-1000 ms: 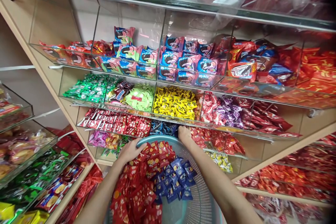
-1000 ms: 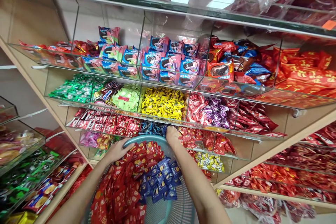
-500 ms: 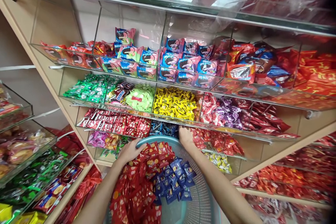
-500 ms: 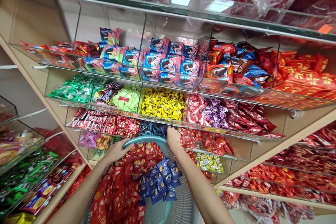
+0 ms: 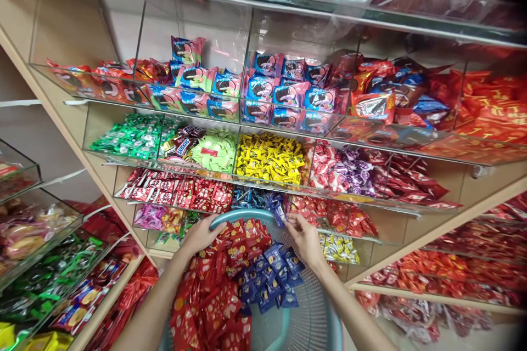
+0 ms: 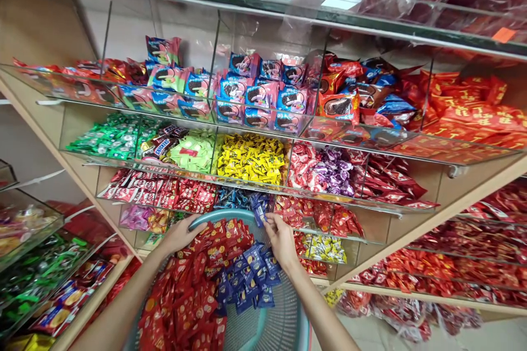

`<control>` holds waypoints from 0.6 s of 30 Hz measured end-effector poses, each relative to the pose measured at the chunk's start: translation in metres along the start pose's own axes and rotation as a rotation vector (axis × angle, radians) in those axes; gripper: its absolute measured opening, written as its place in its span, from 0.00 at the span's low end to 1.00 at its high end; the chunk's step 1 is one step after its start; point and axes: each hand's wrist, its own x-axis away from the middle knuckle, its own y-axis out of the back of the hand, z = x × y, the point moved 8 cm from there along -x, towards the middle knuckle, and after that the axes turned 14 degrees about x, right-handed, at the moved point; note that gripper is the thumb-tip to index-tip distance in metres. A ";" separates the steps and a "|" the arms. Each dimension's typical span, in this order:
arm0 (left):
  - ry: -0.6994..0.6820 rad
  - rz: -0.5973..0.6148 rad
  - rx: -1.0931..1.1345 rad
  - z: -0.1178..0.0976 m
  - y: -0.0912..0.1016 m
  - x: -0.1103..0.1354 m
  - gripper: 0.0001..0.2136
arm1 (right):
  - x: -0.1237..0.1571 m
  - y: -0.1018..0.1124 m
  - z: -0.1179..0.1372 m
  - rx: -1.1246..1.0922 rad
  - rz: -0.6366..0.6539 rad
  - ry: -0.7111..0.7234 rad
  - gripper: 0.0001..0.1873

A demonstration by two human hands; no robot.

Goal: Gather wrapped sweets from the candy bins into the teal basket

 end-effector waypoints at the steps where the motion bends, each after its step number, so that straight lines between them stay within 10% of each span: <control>1: -0.004 0.000 -0.002 0.001 -0.001 0.000 0.22 | 0.004 0.002 0.001 0.035 0.011 0.017 0.15; 18: -0.018 -0.011 0.005 0.001 -0.001 0.000 0.22 | 0.061 -0.022 0.023 0.908 0.233 0.530 0.09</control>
